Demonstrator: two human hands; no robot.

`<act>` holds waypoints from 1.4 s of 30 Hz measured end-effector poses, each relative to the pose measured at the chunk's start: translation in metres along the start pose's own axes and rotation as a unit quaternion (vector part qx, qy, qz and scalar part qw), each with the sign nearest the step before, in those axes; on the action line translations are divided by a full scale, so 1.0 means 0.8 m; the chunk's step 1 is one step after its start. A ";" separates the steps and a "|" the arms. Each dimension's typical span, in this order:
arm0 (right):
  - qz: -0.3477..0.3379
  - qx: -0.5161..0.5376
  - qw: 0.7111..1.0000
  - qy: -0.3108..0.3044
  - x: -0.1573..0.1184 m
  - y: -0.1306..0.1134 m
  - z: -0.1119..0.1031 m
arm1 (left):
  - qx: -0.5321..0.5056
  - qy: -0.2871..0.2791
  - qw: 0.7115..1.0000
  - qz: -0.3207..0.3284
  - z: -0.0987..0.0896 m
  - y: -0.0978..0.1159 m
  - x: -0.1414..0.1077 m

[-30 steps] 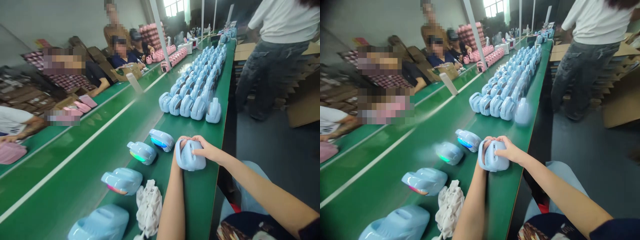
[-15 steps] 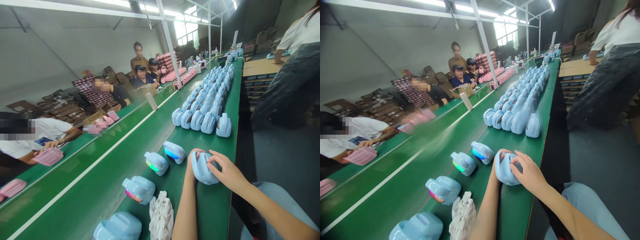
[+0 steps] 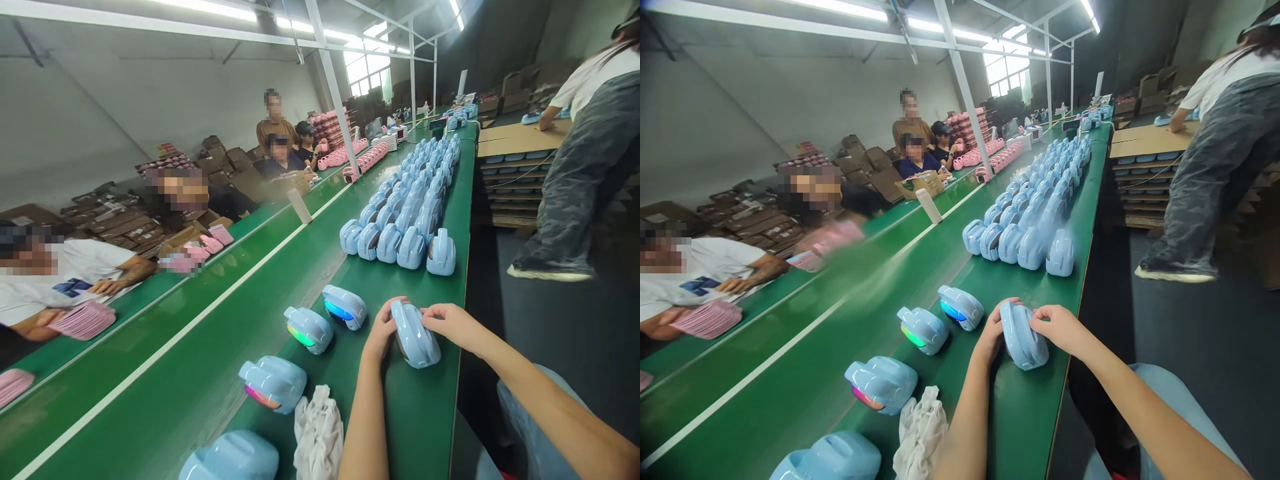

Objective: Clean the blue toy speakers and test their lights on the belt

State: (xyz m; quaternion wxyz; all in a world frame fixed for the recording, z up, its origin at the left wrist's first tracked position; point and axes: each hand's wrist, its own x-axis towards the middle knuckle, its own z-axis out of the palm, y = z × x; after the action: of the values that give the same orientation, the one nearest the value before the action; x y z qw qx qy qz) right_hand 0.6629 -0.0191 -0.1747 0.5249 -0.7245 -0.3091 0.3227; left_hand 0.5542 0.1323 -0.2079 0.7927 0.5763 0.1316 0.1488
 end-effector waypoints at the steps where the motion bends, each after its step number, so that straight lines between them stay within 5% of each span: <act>1: 0.017 0.008 1.000 -0.001 0.002 0.003 -0.003 | -0.001 -0.004 1.000 0.000 0.000 -0.001 0.001; 4: 0.041 0.033 0.998 0.022 0.010 0.017 -0.016 | -0.018 -0.011 1.000 0.004 0.003 -0.002 0.002; 11: -0.070 -0.017 0.981 0.182 0.038 0.059 -0.011 | -0.028 -0.045 0.999 0.008 0.005 -0.008 0.007; 25: -0.083 -0.126 0.965 0.216 0.042 0.074 0.006 | 0.108 -0.022 0.994 -0.014 0.030 0.021 0.004; 42: -0.085 -0.117 0.969 0.198 0.040 0.086 0.009 | 0.138 -0.034 0.988 -0.053 0.022 0.033 -0.006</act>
State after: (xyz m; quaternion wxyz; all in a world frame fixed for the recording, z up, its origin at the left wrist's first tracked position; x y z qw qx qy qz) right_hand 0.6837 -0.0074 -0.2468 0.5125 -0.8013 -0.2955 0.0885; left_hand 0.5544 0.1227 -0.1769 0.7162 0.6773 0.1544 0.0676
